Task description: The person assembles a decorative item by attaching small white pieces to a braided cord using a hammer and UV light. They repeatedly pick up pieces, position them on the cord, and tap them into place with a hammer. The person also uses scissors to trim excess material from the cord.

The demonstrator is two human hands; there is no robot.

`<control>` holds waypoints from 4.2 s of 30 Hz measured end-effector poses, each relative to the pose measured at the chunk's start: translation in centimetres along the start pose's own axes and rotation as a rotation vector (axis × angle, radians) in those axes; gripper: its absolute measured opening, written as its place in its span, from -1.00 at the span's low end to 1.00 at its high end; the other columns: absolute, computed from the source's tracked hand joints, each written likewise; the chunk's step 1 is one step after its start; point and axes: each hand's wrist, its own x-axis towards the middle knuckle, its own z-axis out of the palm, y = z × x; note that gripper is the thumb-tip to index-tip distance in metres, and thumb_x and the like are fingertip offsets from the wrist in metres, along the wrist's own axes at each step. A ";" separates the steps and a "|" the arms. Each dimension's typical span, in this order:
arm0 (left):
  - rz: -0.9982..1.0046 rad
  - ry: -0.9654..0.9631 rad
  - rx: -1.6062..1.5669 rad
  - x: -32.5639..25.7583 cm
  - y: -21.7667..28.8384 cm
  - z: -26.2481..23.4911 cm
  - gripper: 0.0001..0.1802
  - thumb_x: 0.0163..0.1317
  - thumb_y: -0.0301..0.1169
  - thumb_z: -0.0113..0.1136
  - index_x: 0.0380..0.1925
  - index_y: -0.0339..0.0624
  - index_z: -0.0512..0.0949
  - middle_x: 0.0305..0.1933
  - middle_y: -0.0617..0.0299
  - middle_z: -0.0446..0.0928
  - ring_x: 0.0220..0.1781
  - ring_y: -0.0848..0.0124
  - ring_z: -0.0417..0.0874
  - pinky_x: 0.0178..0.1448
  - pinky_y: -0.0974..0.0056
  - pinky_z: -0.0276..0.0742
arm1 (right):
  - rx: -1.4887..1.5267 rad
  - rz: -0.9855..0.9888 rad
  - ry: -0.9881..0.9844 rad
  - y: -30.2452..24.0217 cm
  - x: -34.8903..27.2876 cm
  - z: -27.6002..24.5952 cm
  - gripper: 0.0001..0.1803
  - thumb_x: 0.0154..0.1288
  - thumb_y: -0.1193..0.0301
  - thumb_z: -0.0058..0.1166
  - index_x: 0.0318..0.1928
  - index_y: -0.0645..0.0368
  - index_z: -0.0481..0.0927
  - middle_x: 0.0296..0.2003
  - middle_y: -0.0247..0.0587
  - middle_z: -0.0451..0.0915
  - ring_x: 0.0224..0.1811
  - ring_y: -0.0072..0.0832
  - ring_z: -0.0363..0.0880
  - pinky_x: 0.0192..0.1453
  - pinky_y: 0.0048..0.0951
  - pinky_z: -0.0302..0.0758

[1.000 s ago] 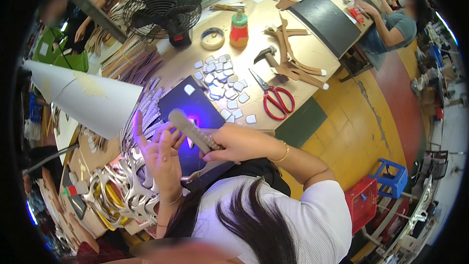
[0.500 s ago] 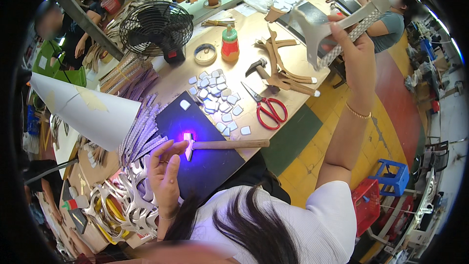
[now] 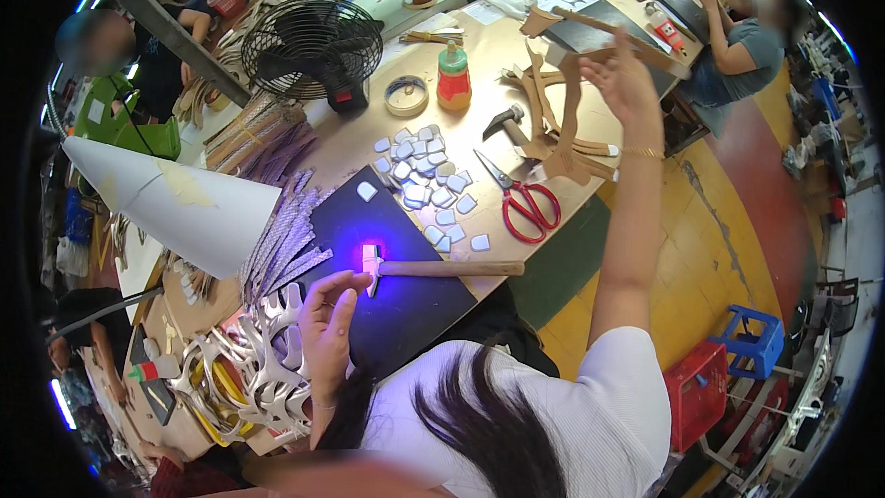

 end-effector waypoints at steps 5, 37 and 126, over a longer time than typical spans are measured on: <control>-0.016 -0.008 0.041 0.2 -1.0 0.5 -0.70 0.39 -0.55 0.17 0.11 -0.33 0.52 0.02 0.08 0.66 0.11 0.36 0.65 0.29 0.28 0.47 | -0.037 0.257 0.031 12.2 10.6 -0.5 -0.50 0.42 0.17 0.22 0.06 0.36 0.45 0.02 0.18 0.59 -0.03 -0.18 0.67 0.08 -0.31 0.71; -0.247 0.761 1.021 -11.1 -2.4 -18.6 -0.81 0.16 -0.39 0.36 -0.29 -0.29 0.72 -0.24 0.00 0.63 -0.21 0.11 0.68 -0.08 0.12 0.56 | -1.195 -0.445 -1.074 19.7 -26.0 12.6 -0.62 0.25 0.45 0.28 0.08 0.19 0.54 -0.13 -0.05 0.49 -0.05 -0.07 0.49 0.08 -0.14 0.42; 0.394 0.025 1.274 -1.9 -10.5 -6.0 -0.62 0.22 -0.30 0.28 -0.04 -0.33 0.59 0.14 -0.01 0.55 0.30 0.11 0.48 0.39 -0.01 0.37 | -0.431 0.433 -1.117 15.4 -24.2 18.3 -0.71 0.36 0.54 0.19 0.06 0.30 0.53 -0.22 -0.18 0.68 -0.24 -0.52 0.70 -0.19 -0.53 0.65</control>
